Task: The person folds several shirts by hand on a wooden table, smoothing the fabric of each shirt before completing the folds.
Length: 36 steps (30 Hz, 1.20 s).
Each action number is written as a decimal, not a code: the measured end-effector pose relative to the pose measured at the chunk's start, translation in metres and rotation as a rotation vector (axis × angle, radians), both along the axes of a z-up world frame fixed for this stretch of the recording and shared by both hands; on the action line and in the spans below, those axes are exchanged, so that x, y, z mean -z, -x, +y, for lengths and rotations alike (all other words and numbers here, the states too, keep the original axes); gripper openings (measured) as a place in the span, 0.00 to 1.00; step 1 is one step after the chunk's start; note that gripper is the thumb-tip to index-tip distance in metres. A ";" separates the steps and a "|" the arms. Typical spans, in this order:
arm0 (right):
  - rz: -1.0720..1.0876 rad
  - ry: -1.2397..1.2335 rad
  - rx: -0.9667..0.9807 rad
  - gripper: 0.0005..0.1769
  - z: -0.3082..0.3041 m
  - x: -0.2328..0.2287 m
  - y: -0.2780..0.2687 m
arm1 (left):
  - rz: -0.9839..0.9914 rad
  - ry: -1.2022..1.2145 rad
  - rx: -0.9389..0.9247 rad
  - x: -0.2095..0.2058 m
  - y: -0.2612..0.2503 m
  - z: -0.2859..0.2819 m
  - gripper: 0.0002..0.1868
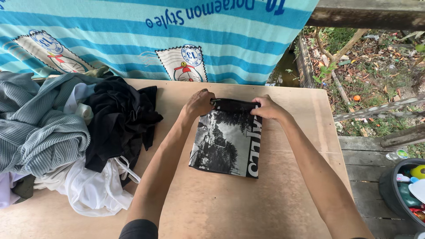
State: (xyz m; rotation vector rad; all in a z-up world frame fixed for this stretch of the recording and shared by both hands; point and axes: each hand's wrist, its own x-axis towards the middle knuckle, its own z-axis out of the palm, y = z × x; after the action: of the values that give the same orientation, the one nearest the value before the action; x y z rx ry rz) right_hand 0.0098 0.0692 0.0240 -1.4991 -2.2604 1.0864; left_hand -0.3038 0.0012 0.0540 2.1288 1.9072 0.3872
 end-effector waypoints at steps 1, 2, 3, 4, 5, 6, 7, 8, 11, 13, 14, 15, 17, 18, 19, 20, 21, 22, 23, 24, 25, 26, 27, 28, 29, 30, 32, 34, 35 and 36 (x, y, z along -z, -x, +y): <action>0.052 0.040 0.017 0.26 -0.003 0.000 -0.003 | -0.043 -0.027 0.009 -0.009 -0.001 -0.001 0.15; 0.105 0.080 0.033 0.25 -0.005 -0.002 -0.005 | -0.086 -0.053 0.018 -0.019 -0.002 -0.003 0.14; 0.133 0.092 0.060 0.23 -0.008 -0.006 -0.009 | -0.130 -0.076 0.029 -0.027 -0.005 -0.008 0.13; 0.162 0.103 0.087 0.21 -0.009 -0.012 -0.014 | -0.196 -0.149 0.022 -0.035 -0.008 -0.015 0.13; 0.193 0.109 0.114 0.20 -0.009 -0.023 -0.017 | -0.261 -0.227 0.017 -0.047 -0.012 -0.021 0.13; 0.237 0.033 0.128 0.19 -0.008 -0.037 -0.020 | -0.326 -0.304 0.012 -0.060 -0.016 -0.027 0.12; 0.277 -0.040 0.144 0.19 -0.008 -0.052 -0.023 | -0.366 -0.378 0.039 -0.076 -0.021 -0.032 0.13; 0.317 -0.114 0.159 0.19 -0.011 -0.069 -0.027 | -0.407 -0.451 0.066 -0.095 -0.026 -0.033 0.13; 0.422 -0.547 0.111 0.14 -0.033 -0.123 -0.042 | -0.559 -0.589 0.148 -0.150 -0.040 -0.057 0.14; 0.465 -0.545 0.126 0.13 -0.054 -0.151 -0.055 | -0.599 -0.551 0.218 -0.178 -0.045 -0.079 0.14; 0.505 -0.567 0.079 0.13 -0.069 -0.159 -0.065 | -0.582 -0.484 0.261 -0.183 -0.046 -0.096 0.14; 0.543 -0.586 0.029 0.14 -0.083 -0.161 -0.075 | -0.566 -0.417 0.301 -0.182 -0.049 -0.114 0.14; 0.448 -0.684 -0.078 0.16 -0.123 -0.147 -0.095 | -0.362 -0.489 0.473 -0.167 -0.055 -0.145 0.14; 0.424 -0.655 -0.106 0.17 -0.145 -0.131 -0.100 | -0.325 -0.410 0.543 -0.155 -0.057 -0.161 0.14; 0.398 -0.622 -0.131 0.18 -0.169 -0.111 -0.103 | -0.290 -0.324 0.615 -0.141 -0.059 -0.176 0.14; 0.275 -0.578 -0.174 0.17 -0.194 -0.091 -0.102 | -0.203 -0.086 0.595 -0.128 -0.061 -0.188 0.17; 0.153 -0.529 -0.215 0.16 -0.215 -0.074 -0.101 | -0.115 0.154 0.570 -0.115 -0.061 -0.195 0.21; 0.116 -0.495 -0.214 0.12 -0.228 -0.063 -0.103 | -0.118 0.246 0.470 -0.105 -0.059 -0.196 0.17; 0.082 -0.466 -0.217 0.09 -0.237 -0.054 -0.102 | -0.116 0.334 0.366 -0.097 -0.055 -0.195 0.15; 0.047 -0.436 -0.219 0.09 -0.241 -0.049 -0.102 | -0.113 0.422 0.262 -0.089 -0.052 -0.194 0.12; 0.100 -0.459 -0.132 0.10 -0.237 -0.047 -0.102 | -0.151 0.332 0.172 -0.082 -0.051 -0.188 0.13; 0.152 -0.481 -0.045 0.11 -0.225 -0.046 -0.101 | -0.187 0.242 0.082 -0.076 -0.051 -0.179 0.14; 0.202 -0.500 0.043 0.12 -0.214 -0.046 -0.100 | -0.224 0.154 -0.007 -0.069 -0.052 -0.173 0.15; 0.218 -0.538 0.061 0.12 -0.201 -0.045 -0.096 | -0.235 0.066 -0.046 -0.062 -0.055 -0.168 0.19; 0.234 -0.578 0.077 0.12 -0.187 -0.044 -0.090 | -0.246 -0.024 -0.086 -0.055 -0.063 -0.162 0.23; 0.250 -0.617 0.092 0.12 -0.180 -0.041 -0.085 | -0.257 -0.114 -0.124 -0.047 -0.071 -0.158 0.28; 0.249 -0.545 0.138 0.16 -0.170 -0.034 -0.071 | -0.232 -0.064 -0.143 -0.033 -0.090 -0.147 0.34; 0.170 -0.599 0.163 0.18 -0.170 -0.020 -0.055 | -0.231 -0.075 -0.168 -0.018 -0.101 -0.147 0.36; 0.093 -0.699 0.170 0.19 -0.176 -0.012 -0.049 | -0.240 -0.120 -0.178 -0.012 -0.104 -0.146 0.35; 0.015 -0.799 0.175 0.20 -0.179 -0.006 -0.045 | -0.249 -0.164 -0.187 -0.007 -0.104 -0.143 0.34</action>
State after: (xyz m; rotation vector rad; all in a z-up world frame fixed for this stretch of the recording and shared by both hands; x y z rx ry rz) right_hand 0.0546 -0.1098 0.0298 -1.2738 -2.0992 0.0909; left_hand -0.1996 -0.1423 0.0611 1.8931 1.9905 0.8321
